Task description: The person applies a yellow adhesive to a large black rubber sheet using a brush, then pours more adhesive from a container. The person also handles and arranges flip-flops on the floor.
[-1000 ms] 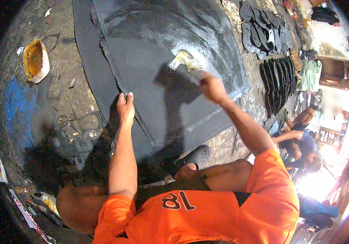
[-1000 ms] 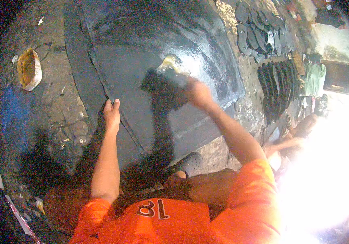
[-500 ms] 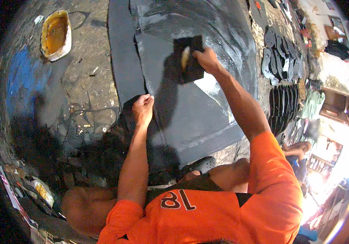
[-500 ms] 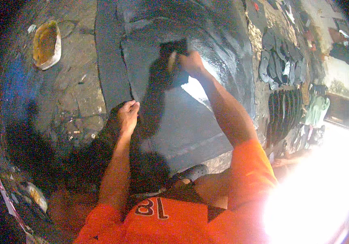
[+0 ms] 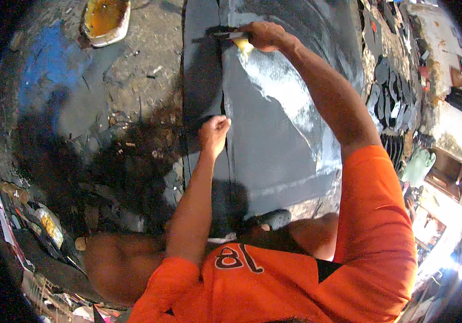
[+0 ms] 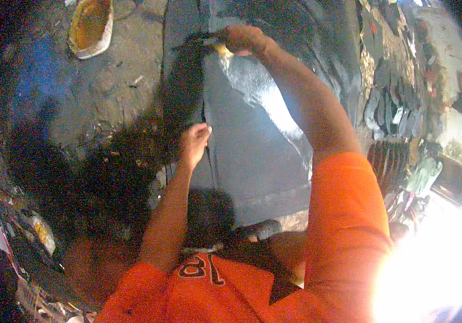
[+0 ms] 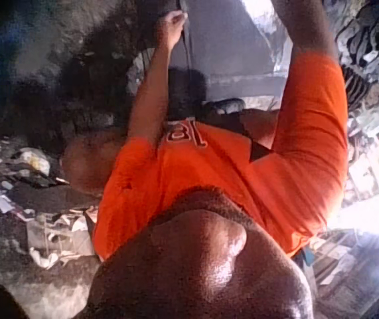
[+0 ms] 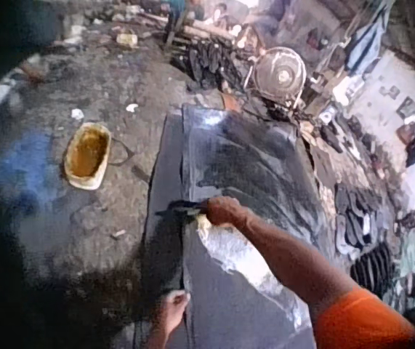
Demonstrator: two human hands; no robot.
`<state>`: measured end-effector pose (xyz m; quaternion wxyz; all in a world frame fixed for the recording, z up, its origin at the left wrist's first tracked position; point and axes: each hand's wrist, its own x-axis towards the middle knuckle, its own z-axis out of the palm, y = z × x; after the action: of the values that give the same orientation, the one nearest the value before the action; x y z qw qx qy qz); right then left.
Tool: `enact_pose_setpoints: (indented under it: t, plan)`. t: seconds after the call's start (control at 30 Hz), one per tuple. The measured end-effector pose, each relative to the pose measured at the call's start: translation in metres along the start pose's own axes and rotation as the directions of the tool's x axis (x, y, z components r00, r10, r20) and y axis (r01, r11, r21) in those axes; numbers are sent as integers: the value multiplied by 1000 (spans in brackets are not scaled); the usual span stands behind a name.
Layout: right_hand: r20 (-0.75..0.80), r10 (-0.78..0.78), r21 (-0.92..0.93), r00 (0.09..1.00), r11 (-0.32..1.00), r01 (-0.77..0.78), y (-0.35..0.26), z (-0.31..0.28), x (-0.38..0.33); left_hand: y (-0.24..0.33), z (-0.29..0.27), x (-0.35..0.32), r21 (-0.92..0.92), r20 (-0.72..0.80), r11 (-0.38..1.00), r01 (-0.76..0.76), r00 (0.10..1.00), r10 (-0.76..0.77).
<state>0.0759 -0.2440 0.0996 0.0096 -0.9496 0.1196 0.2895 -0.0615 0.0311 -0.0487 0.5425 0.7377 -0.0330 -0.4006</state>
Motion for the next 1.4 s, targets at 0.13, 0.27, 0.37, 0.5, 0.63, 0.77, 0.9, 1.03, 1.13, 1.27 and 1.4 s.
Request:
enact_pose_setpoints:
  t: [0.13, 0.27, 0.37, 0.5, 0.63, 0.77, 0.9, 1.03, 1.13, 1.27, 1.4]
  plan:
    - [-41, -186, 17, 982, 982, 187, -5, 56, -24, 7, -10, -8, -505, -57, 861, -64, 998, 41]
    - [173, -140, 29, 975, 990, 137, -40, 106, -114, 28, -47, 13, -596, -473, 787, -158, 861, -186]
    - [184, -133, 42, 974, 991, 127, -72, 131, -168, 53, -69, 14, -632, -521, 746, -208, 827, -210]
    - [302, -142, 146, 943, 984, 101, -106, 188, -238, 56, -61, 14, -617, -574, 728, -298, 803, -157]
    - [294, -183, 184, 938, 974, 132, -139, 230, -318, 50, -60, 5, -588, -563, 754, -294, 818, -119]
    - [222, -145, 225, 964, 970, 94, -156, 247, -356, 46, -57, -7, -593, -482, 768, -240, 871, -100]
    - [241, -129, 252, 962, 965, 66, -168, 260, -377, 46, -41, -17, -596, -505, 769, -232, 852, -134]
    - [509, -86, 354, 856, 928, -117, -145, 224, -370, 38, -29, -20, -601, -451, 773, -204, 885, -117]
    - [573, 223, 437, 789, 731, -525, -87, 114, -347, 19, -40, -16, -581, -454, 781, -227, 887, -80]
    - [-35, 142, 981, 989, 192, 7, 5, 76, -332, 5, -31, -33, -504, -349, 857, -109, 933, -87]
    - [41, 149, 939, 988, 332, -89, 37, 76, -265, 2, -22, -51, -381, -214, 923, -61, 977, -23]
